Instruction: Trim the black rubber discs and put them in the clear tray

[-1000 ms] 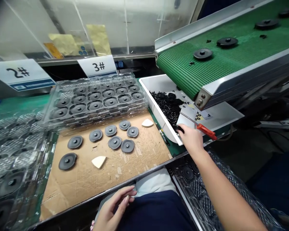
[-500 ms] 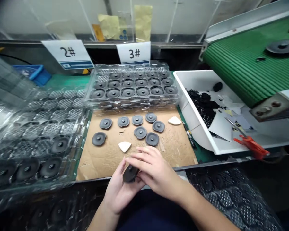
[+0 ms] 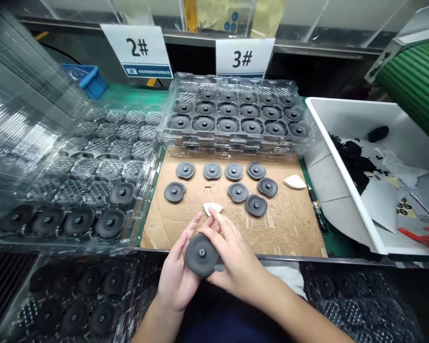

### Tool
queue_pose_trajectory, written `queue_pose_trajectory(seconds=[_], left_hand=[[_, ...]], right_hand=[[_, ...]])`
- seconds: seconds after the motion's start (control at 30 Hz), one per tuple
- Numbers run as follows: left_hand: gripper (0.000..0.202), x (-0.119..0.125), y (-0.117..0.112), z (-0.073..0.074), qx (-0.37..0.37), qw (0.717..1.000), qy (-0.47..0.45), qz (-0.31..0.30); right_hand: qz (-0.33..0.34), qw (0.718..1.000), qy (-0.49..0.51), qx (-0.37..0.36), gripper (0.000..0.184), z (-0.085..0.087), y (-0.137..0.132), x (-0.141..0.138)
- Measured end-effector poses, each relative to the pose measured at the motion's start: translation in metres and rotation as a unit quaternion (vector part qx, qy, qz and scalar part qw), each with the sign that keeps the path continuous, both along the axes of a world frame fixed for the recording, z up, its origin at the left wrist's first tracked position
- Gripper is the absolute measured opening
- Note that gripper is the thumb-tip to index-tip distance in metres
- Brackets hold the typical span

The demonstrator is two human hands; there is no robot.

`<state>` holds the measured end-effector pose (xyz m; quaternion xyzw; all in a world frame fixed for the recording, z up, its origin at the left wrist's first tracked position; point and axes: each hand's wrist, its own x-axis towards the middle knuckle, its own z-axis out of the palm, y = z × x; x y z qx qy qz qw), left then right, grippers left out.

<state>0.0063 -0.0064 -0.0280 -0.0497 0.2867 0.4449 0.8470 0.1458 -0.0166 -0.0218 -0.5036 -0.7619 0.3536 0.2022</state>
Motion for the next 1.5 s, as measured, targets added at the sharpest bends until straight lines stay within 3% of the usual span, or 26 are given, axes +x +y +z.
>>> queue_pose_trajectory(seconds=[0.07,0.17,0.23,0.3,0.4,0.47,0.57,0.7,0.8,0.93,1.03,1.1,1.2,1.27,1.33,1.43,1.5], left_hand=[[0.037,-0.012,-0.001,-0.007,0.053,0.998,0.0,-0.031],[0.045,-0.03,-0.002,-0.018,0.128,0.981,-0.026,-0.142],[0.051,-0.039,-0.003,-0.025,0.144,0.969,-0.045,-0.193],[0.054,-0.044,-0.003,-0.03,0.141,0.967,-0.054,-0.206],[0.053,-0.048,-0.004,-0.032,0.096,0.981,-0.05,-0.16],[0.05,-0.05,-0.005,-0.031,0.062,0.993,-0.026,-0.097],[0.051,-0.053,-0.005,-0.028,0.043,0.998,0.024,-0.024],[0.054,-0.053,-0.004,-0.022,0.035,0.998,0.044,0.022],[0.059,-0.05,-0.004,-0.016,0.031,0.997,0.053,0.038],[0.06,-0.042,-0.005,-0.01,0.043,0.995,0.077,0.037],[0.056,-0.029,-0.006,-0.004,0.065,0.99,0.121,0.03],[0.053,-0.019,-0.006,0.001,0.08,0.985,0.149,0.018],[0.049,-0.006,-0.008,0.008,0.077,0.982,0.17,-0.019],[0.053,0.001,-0.009,0.011,0.072,0.98,0.183,-0.025],[0.05,0.009,-0.011,0.015,0.082,0.977,0.193,-0.029],[0.036,0.018,-0.014,0.02,0.112,0.973,0.194,-0.051],[0.044,0.02,-0.016,0.023,0.13,0.972,0.184,-0.059]], right_hand=[[0.033,0.999,0.017,-0.03,0.056,0.007,0.006,0.001],[0.095,0.992,0.024,-0.084,0.055,0.016,0.016,0.003],[0.133,0.985,0.021,-0.112,0.055,0.019,0.02,0.002],[0.159,0.98,0.008,-0.116,0.066,0.018,0.022,0.001],[0.13,0.987,-0.011,-0.089,0.084,0.008,0.028,0.004],[0.015,0.998,-0.04,-0.047,0.068,-0.006,0.036,0.007],[-0.15,0.983,-0.102,0.011,0.039,-0.033,0.051,0.007],[-0.138,0.986,-0.084,0.045,0.023,-0.061,0.058,-0.008],[-0.089,0.993,-0.04,0.062,0.021,-0.067,0.052,-0.017],[-0.061,0.996,-0.003,0.057,0.018,-0.046,0.049,-0.012],[-0.09,0.993,0.03,0.066,0.021,-0.006,0.046,-0.007],[-0.104,0.985,0.07,0.117,0.023,0.022,0.036,-0.008],[-0.041,0.98,0.12,0.154,0.022,0.051,0.018,-0.008],[0.016,0.988,0.119,0.099,0.02,0.058,0.011,-0.004],[0.023,0.991,0.106,0.074,0.019,0.06,0.01,0.0],[-0.053,0.976,0.114,0.179,0.021,0.059,0.011,0.006],[-0.04,0.967,0.14,0.211,0.021,0.059,0.004,0.014]])
